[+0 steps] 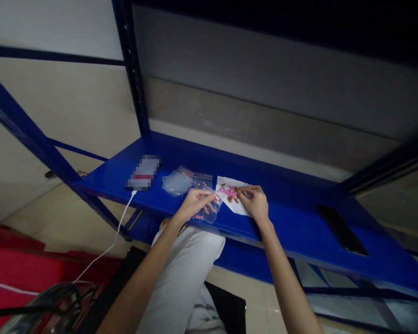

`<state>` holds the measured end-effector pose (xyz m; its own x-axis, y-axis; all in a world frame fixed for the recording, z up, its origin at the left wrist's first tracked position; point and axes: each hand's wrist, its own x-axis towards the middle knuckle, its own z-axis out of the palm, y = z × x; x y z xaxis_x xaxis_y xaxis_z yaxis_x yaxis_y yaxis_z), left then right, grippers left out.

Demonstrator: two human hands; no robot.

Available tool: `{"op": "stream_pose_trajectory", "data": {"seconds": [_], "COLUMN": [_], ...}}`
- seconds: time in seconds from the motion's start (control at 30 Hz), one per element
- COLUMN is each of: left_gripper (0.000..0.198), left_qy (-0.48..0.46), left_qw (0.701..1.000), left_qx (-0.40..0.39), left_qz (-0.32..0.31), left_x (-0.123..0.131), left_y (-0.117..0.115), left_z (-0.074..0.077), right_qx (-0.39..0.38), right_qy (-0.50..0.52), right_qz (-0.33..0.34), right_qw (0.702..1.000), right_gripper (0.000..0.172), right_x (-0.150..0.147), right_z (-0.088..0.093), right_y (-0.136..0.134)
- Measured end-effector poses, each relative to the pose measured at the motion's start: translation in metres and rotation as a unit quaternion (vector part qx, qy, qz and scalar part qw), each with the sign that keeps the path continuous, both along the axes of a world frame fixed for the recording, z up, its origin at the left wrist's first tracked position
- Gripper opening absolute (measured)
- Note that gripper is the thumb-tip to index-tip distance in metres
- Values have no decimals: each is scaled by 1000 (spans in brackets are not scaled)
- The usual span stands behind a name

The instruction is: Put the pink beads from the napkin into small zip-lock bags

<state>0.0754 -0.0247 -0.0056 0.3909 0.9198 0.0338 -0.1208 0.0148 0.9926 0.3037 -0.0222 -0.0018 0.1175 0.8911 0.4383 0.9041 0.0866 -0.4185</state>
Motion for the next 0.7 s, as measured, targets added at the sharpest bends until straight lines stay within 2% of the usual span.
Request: {"op": "stream_pose_trajectory", "data": {"seconds": [0.17, 0.27, 0.37, 0.5, 0.7], "left_gripper": [34, 30, 29, 35, 34], "left_qy": [37, 38, 28, 14, -16], "left_qw": [998, 997, 997, 995, 989], "left_qx": [-47, -64, -67, -63, -48], "left_qz": [-3, -5, -23, -78, -138], "left_x": [-2, -2, -3, -5, -9], "left_y": [-1, -2, -1, 0, 0], "left_z": [3, 6, 6, 3, 4], "right_qx": [3, 30, 31, -49, -101], "right_qy": [31, 74, 141, 188, 140], "right_qz": [-14, 15, 122, 289, 406], "right_qw": [999, 997, 982, 937, 897], "right_gripper": [25, 26, 25, 20, 12], "right_x": [2, -3, -17, -40, -56], "right_z": [-1, 9, 27, 54, 71], "right_y": [3, 2, -2, -8, -6]}}
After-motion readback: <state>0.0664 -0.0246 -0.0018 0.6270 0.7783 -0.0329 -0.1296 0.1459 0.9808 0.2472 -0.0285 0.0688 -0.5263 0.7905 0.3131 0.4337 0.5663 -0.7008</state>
